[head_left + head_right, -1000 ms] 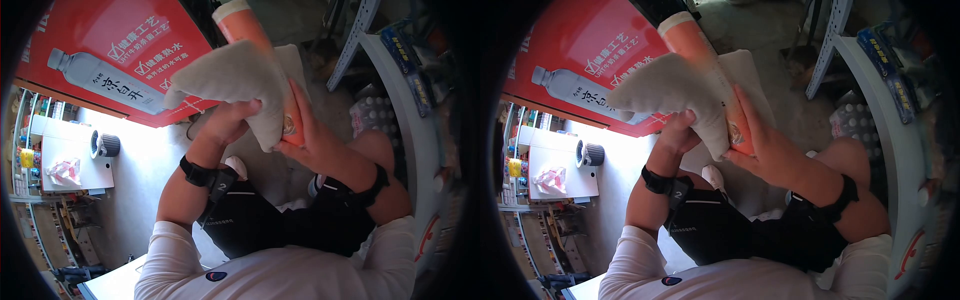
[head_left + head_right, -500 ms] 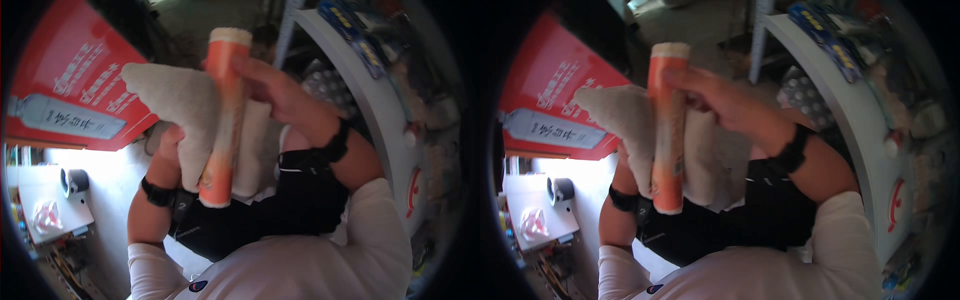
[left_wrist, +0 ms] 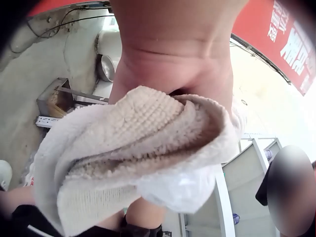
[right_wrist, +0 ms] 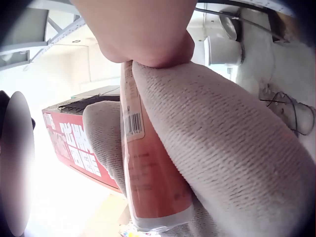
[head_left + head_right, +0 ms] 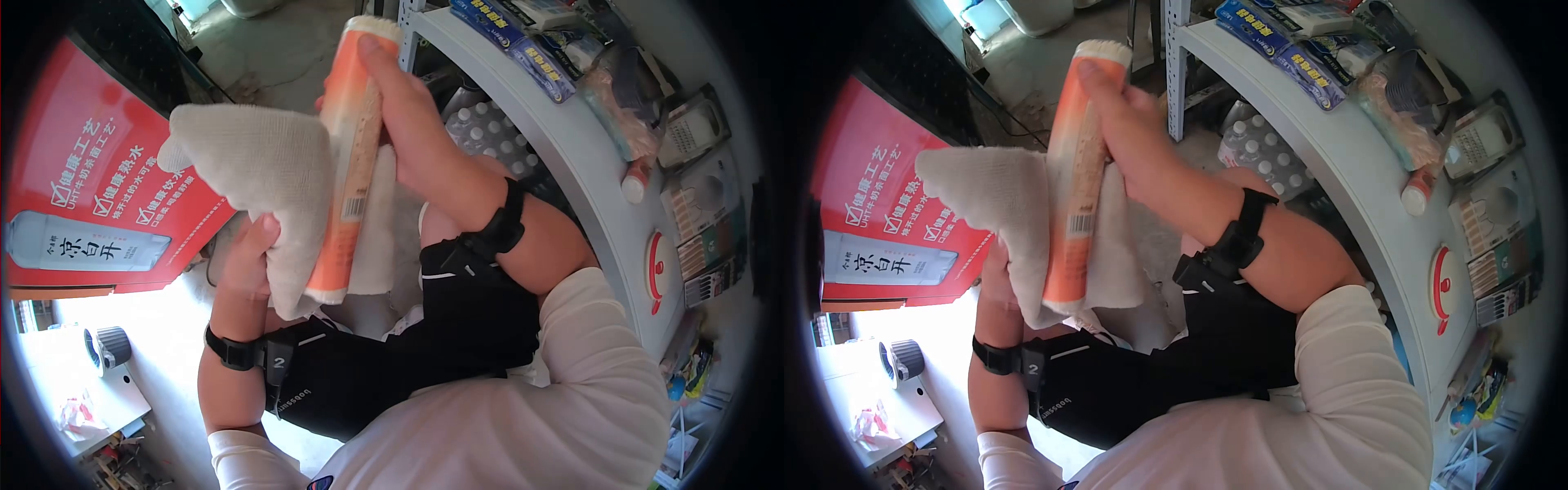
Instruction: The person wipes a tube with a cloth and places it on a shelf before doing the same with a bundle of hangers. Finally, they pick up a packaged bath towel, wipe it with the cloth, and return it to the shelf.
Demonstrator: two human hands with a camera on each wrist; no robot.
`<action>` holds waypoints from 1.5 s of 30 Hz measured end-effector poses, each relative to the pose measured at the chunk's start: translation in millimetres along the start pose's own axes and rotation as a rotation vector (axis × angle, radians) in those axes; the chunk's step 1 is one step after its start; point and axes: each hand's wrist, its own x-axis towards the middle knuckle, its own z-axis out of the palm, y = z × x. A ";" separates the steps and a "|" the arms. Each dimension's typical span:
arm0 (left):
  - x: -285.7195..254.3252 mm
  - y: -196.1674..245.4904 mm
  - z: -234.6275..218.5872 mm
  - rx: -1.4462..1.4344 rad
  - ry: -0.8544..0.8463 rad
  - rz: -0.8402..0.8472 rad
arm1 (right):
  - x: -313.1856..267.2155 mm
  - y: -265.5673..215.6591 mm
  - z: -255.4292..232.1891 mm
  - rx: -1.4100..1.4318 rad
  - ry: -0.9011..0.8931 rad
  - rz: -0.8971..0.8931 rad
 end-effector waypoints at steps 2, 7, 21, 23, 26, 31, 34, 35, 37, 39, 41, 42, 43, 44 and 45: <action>-0.3 -2.0 10.3 -0.037 0.128 -0.012 | 7.9 2.0 -3.5 0.060 0.068 -0.064; 12.6 1.6 6.6 -0.252 0.264 -0.035 | 31.9 -7.7 -24.2 0.425 0.153 -0.145; 1.5 -8.8 25.5 0.162 0.394 0.258 | 13.3 -8.0 -10.8 0.578 -0.081 -0.010; -1.3 -10.8 25.3 0.379 0.428 0.346 | 14.4 -4.5 -10.0 0.528 -0.060 -0.038; -6.8 -8.2 31.4 0.692 0.514 0.407 | 14.0 1.6 -12.5 0.550 -0.058 -0.011; -5.4 -10.1 29.3 1.224 0.590 0.609 | 7.6 9.4 -8.6 0.612 -0.135 0.083; -19.1 26.5 84.4 1.569 0.610 0.147 | -5.4 16.9 -0.3 0.633 -0.173 0.202; -21.2 25.2 101.3 1.506 0.645 0.149 | -11.2 17.5 1.7 0.648 -0.179 0.254; -21.2 20.7 121.5 1.363 0.662 0.210 | -12.9 19.4 0.8 0.685 -0.205 0.306; -16.9 14.4 127.3 1.331 0.603 0.328 | -12.8 19.0 2.4 0.709 -0.222 0.278; -15.3 9.0 126.4 1.566 0.525 0.482 | -11.9 17.4 3.4 0.715 -0.207 0.229; -15.7 7.7 121.0 1.742 0.474 0.586 | -10.8 17.2 4.1 0.713 -0.188 0.201; -15.5 6.9 114.7 1.908 0.423 0.705 | -9.0 18.5 1.7 0.704 -0.239 0.190; -13.1 10.6 110.9 1.862 0.379 0.667 | -17.1 11.6 7.1 0.700 -0.156 0.162; -10.9 14.3 107.3 1.814 0.338 0.628 | -14.2 15.5 1.5 0.735 -0.227 0.178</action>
